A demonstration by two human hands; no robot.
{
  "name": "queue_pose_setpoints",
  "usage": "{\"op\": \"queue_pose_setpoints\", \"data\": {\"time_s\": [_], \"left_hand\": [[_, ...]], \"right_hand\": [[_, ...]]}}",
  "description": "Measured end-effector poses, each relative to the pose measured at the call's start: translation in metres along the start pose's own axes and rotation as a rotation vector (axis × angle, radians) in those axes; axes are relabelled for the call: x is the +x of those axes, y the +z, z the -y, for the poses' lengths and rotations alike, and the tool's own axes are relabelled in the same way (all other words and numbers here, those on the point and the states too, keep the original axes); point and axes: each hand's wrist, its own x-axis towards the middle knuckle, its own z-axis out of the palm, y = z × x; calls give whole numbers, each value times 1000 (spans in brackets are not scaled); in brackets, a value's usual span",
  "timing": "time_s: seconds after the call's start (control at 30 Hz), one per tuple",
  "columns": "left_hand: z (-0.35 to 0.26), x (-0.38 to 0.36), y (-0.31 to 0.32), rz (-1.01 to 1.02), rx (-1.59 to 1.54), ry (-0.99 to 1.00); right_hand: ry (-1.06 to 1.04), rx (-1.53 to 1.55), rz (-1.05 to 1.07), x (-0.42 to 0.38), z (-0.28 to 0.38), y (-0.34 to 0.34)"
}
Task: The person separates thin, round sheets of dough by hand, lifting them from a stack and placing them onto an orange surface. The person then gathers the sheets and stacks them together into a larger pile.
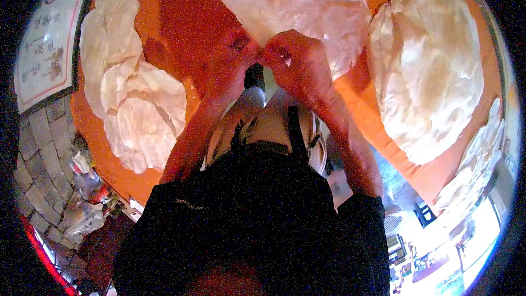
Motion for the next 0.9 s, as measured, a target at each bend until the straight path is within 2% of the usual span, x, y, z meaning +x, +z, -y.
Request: {"op": "queue_pose_setpoints", "data": {"time_s": [0.23, 0.33, 0.43, 0.53, 0.63, 0.73, 0.8, 0.87, 0.9], "left_hand": [[1, -4, -3, -25, 75, -5], [-3, -7, -7, 79, -38, -37], [7, -4, -14, 128, -99, 27], [7, -9, -13, 64, -231, 4], [4, -10, -13, 21, -241, -7], [-3, -14, 11, -129, 51, 108], [24, -4, -14, -53, 109, 21], [27, 1, -21, -104, 1, -103], [29, 1, -24, -197, -135, -184]], "right_hand": [[220, 169, 138, 3, -9, -6], [272, 162, 233, 4, -12, -11], [265, 196, 213, 5, -21, -11], [310, 305, 97, 5, -21, -12], [239, 280, 5, 6, -29, -12], [217, 159, -11, 3, -16, 4], [192, 87, -53, 2, -13, 9], [185, 101, -148, 3, -14, 3], [188, 122, -200, 0, -10, -10]]}}
